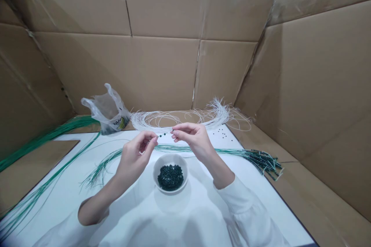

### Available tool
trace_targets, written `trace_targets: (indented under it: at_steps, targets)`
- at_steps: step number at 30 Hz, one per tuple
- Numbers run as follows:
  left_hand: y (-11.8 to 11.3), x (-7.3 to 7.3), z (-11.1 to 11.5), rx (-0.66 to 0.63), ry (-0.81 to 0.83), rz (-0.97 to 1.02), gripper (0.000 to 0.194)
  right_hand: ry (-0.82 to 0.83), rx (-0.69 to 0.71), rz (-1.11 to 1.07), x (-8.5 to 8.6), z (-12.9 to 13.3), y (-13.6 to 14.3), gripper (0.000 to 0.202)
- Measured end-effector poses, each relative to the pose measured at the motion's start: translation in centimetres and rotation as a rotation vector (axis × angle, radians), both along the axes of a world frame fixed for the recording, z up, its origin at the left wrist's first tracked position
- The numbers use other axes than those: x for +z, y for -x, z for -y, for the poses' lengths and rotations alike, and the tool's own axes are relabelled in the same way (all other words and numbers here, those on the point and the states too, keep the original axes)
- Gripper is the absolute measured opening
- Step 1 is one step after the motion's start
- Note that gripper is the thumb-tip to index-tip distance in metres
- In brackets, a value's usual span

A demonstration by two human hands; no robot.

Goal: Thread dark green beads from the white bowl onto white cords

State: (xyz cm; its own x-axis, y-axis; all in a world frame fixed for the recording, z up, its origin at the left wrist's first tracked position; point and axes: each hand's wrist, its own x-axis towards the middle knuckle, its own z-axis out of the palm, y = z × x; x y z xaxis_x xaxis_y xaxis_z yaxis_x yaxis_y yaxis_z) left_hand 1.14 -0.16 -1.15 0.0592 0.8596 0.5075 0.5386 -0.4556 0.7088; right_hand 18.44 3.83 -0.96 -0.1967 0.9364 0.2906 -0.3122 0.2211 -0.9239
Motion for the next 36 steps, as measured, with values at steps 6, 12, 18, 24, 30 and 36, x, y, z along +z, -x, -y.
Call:
trace_targets:
  at_steps: [6,12,18,24,30,36]
  targets:
    - [-0.03,0.02,0.06,0.003,-0.002,-0.016,0.015,0.001,-0.016,0.006,0.10,0.00,0.02,0.011]
    - [-0.05,0.06,0.09,-0.006,-0.006,-0.007,0.014,0.007,-0.031,0.013,0.20,0.05,0.08,0.011]
    - [-0.07,-0.02,0.04,-0.019,-0.001,-0.008,0.014,0.011,-0.036,0.005,0.29,0.06,0.12,0.012]
    - [-0.01,0.06,0.20,0.007,-0.008,0.030,0.015,0.017,-0.033,0.003,0.18,0.10,0.02,0.012]
    - [-0.08,-0.07,0.11,0.002,-0.009,0.018,0.015,0.016,-0.031,0.005,0.20,0.10,0.10,0.012]
    - [-0.06,-0.01,0.12,0.009,-0.008,0.006,0.015,0.021,-0.033,0.003,0.23,0.09,0.12,0.012]
